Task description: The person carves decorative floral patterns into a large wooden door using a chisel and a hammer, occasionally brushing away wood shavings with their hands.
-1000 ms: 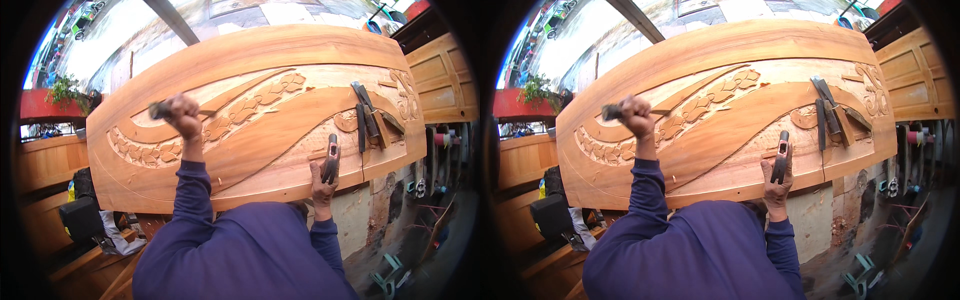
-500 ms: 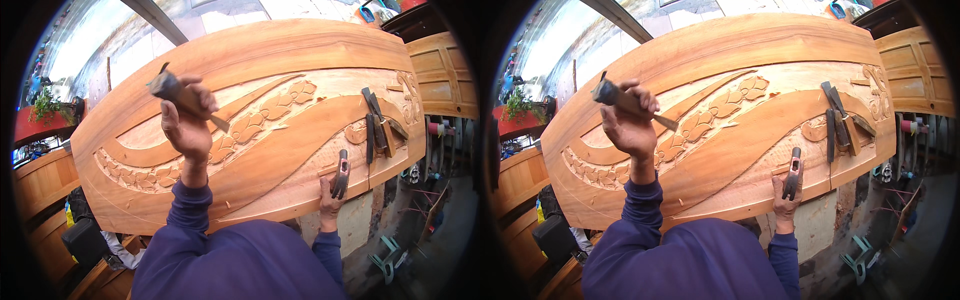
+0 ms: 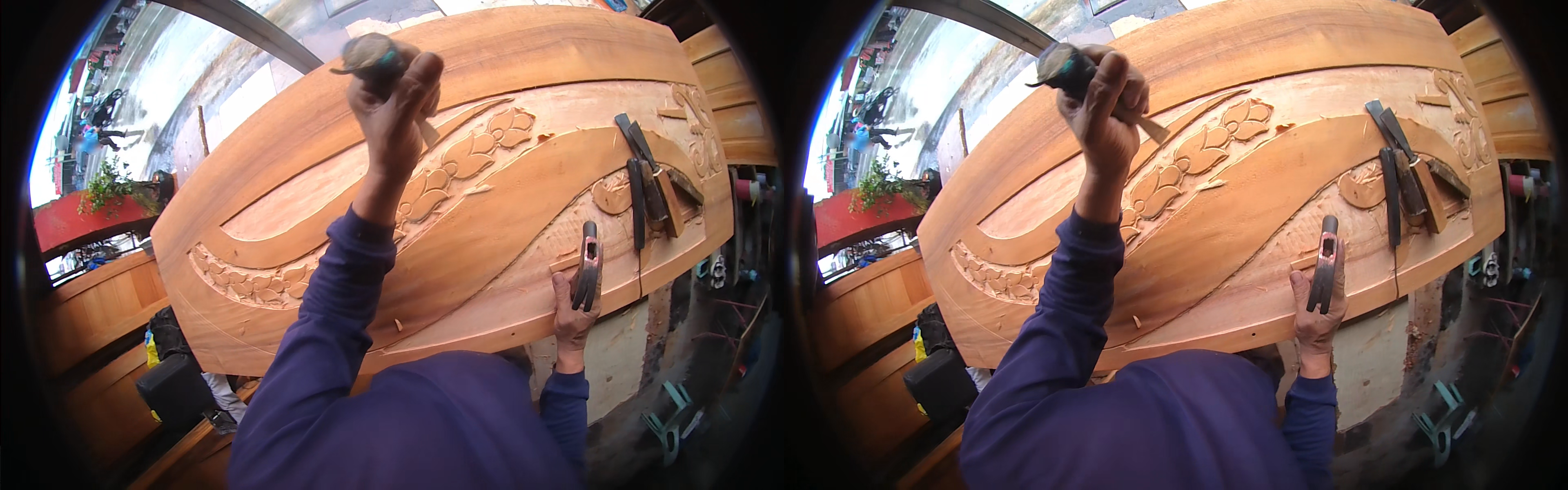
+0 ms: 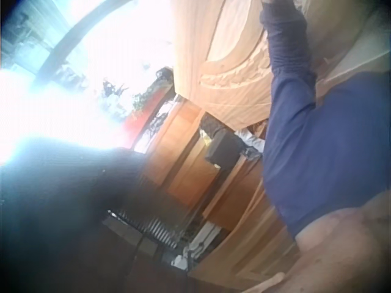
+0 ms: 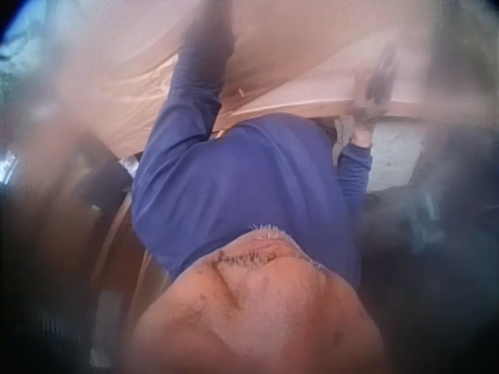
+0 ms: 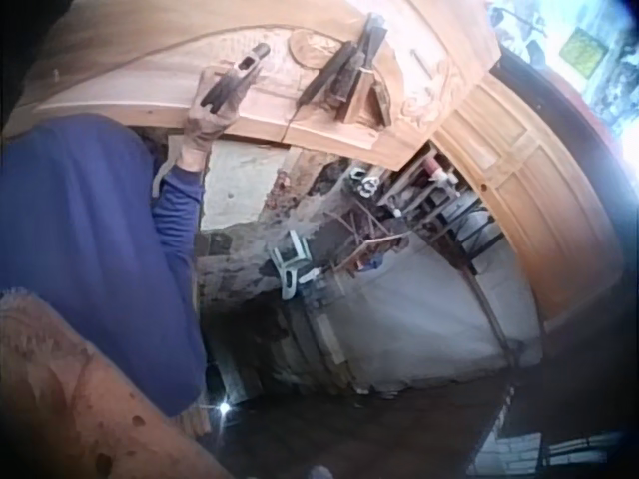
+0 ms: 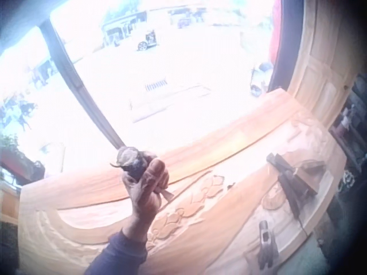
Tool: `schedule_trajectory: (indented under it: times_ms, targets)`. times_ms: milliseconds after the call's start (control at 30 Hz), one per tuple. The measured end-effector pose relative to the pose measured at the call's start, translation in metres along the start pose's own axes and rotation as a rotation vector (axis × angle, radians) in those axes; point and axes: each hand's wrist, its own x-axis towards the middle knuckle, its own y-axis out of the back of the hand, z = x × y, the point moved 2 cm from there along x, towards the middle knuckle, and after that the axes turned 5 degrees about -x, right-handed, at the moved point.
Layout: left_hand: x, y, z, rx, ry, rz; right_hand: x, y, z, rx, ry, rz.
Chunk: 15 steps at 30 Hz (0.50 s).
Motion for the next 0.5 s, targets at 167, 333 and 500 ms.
schedule_trajectory:
  times_ms: [167,333,500]
  targets:
    - [0.0,-0.016,-0.02,0.019,0.037,-0.058,0.002,0.005,0.003,0.073,0.015,-0.05]
    - [-0.004,-0.016,-0.036,0.029,-0.002,-0.034,0.003,0.006,0.007,0.082,0.065,-0.057]
    - [-0.005,-0.017,-0.036,0.029,0.001,-0.023,0.002,0.007,0.003,0.072,0.072,-0.08]
